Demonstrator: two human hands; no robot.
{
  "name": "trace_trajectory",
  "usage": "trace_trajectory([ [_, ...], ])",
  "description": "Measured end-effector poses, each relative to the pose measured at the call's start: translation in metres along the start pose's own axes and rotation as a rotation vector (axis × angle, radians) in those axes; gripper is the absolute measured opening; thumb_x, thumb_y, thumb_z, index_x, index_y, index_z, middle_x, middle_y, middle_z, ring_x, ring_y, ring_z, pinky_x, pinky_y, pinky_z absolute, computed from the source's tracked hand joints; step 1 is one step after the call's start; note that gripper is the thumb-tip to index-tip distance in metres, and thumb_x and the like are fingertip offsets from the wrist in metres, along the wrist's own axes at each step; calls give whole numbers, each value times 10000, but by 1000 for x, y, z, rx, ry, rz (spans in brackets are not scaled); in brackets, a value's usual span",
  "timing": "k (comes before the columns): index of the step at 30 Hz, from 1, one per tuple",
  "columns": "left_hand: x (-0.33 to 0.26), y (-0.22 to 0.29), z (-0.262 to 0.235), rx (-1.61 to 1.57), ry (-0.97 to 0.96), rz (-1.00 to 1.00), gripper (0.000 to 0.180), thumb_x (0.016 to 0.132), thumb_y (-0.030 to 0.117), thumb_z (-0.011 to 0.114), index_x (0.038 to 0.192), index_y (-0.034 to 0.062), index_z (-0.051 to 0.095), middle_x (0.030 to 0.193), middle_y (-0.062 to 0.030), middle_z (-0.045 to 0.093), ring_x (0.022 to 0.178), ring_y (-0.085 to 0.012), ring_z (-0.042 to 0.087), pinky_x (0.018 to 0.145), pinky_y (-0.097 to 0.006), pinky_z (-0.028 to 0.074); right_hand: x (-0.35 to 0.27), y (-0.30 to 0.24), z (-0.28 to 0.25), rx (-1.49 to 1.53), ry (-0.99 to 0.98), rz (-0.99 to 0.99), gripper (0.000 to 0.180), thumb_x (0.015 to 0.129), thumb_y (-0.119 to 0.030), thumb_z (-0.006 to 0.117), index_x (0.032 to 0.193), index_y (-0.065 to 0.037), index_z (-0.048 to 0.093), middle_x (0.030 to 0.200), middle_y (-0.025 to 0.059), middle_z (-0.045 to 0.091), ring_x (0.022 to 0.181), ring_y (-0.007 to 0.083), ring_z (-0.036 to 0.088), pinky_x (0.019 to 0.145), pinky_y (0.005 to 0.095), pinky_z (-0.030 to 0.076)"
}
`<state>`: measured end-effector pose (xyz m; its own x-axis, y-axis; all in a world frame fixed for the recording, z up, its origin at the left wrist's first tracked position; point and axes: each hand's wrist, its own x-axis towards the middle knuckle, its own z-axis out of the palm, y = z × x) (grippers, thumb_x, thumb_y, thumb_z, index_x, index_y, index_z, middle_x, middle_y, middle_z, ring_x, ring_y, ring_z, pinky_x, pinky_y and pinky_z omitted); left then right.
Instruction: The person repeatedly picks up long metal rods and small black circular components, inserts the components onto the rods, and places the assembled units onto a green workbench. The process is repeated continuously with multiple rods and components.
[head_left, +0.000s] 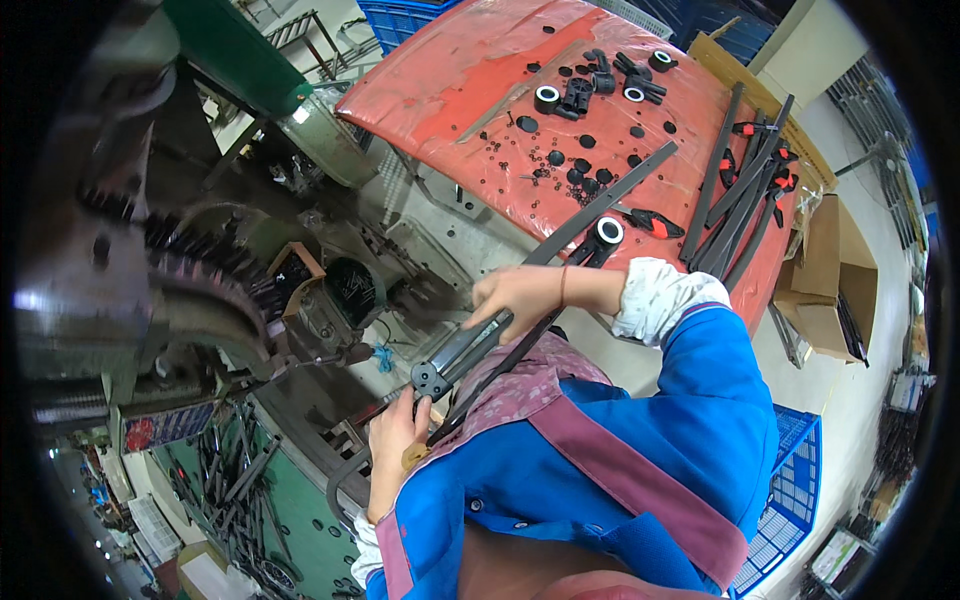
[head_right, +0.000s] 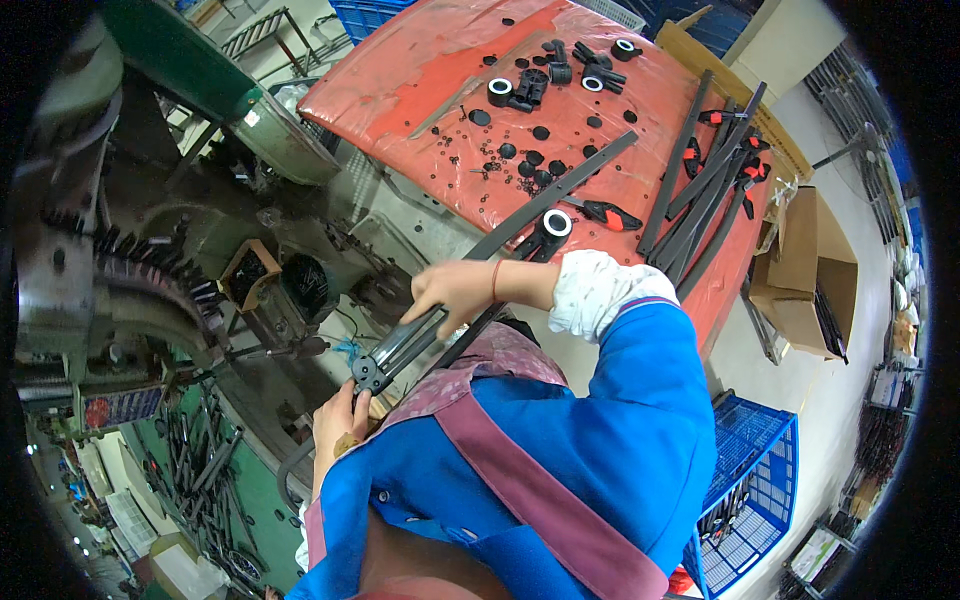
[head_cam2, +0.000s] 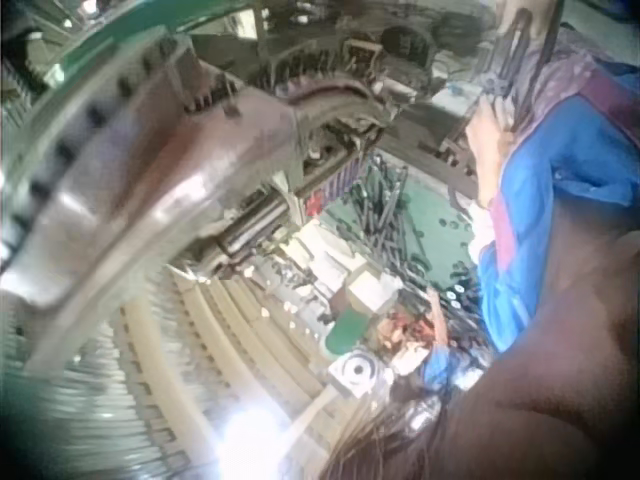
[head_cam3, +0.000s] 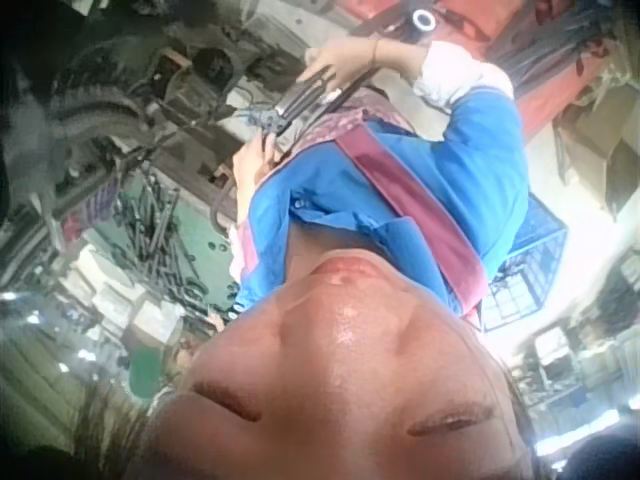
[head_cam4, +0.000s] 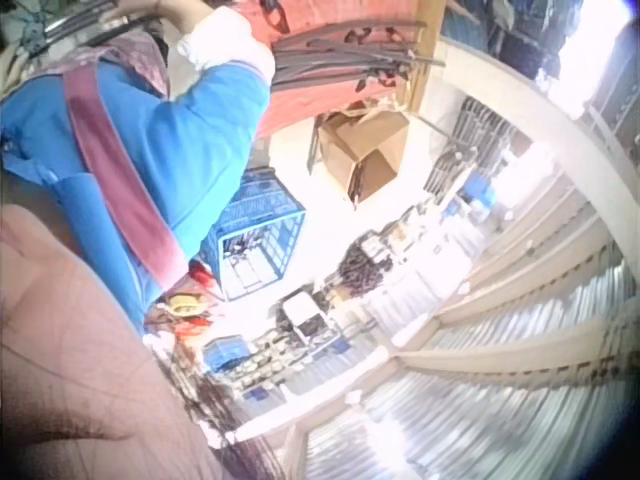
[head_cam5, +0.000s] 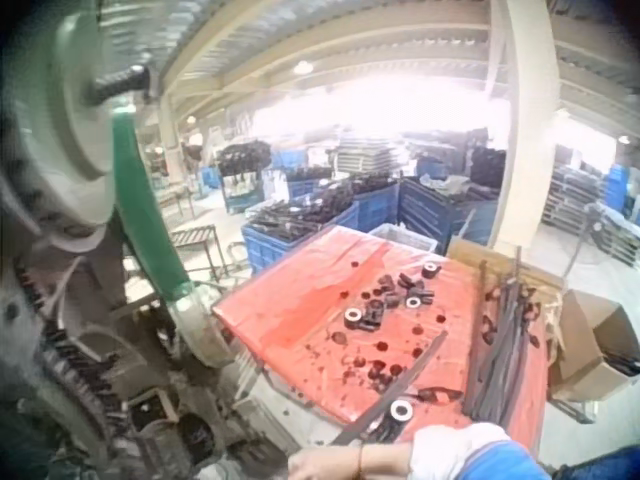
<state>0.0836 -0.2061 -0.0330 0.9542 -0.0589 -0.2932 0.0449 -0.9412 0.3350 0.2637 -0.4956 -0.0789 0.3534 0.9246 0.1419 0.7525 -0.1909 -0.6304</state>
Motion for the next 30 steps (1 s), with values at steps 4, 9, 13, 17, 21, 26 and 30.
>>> trace_trajectory([
  [4,3,15,-1,-57,-29,-86,378,930,389,542,1065,45,621,903,-214,675,810,-426,650,695,-510,506,-19,68,-72,8,298,795,217,797,-256,641,803,-57,724,752,171,676,712,308,681,660,421,550],
  [9,5,18,0,-53,-51,-89,367,920,393,553,1008,44,622,892,-207,669,825,-425,643,689,-503,508,-117,253,-94,-624,724,1086,208,820,-229,651,827,-24,683,869,229,662,868,397,645,782,488,521],
  [13,4,19,3,-70,-50,-79,364,913,396,562,981,43,619,875,-203,665,824,-416,643,683,-499,508,-124,283,-97,-580,453,1307,245,810,-238,669,905,-23,736,995,223,686,947,366,671,829,455,546],
  [17,2,11,10,-90,21,-48,364,912,411,570,952,53,626,801,-201,659,771,-407,645,651,-489,510,-121,281,-95,-679,282,1238,287,869,-245,544,881,-35,740,904,217,697,902,373,679,815,468,546],
  [21,11,-1,12,-69,-35,-25,403,920,447,539,1023,69,636,826,-204,664,800,-406,646,652,-505,516,-124,260,-90,-604,553,1018,296,903,-225,512,919,2,700,927,234,672,922,395,644,845,470,512],
  [26,13,9,-7,-133,-61,-41,393,855,428,626,974,54,634,878,-186,679,849,-406,646,701,-504,509,-12,72,-47,-66,601,434,183,931,-131,581,1022,12,650,933,143,650,879,247,625,801,338,482],
  [30,19,3,-3,-138,-50,-17,364,834,403,662,894,44,640,827,-194,671,818,-406,646,692,-502,508,33,-57,12,478,423,417,271,851,-57,692,1121,-42,665,908,79,686,753,132,610,690,282,501],
])
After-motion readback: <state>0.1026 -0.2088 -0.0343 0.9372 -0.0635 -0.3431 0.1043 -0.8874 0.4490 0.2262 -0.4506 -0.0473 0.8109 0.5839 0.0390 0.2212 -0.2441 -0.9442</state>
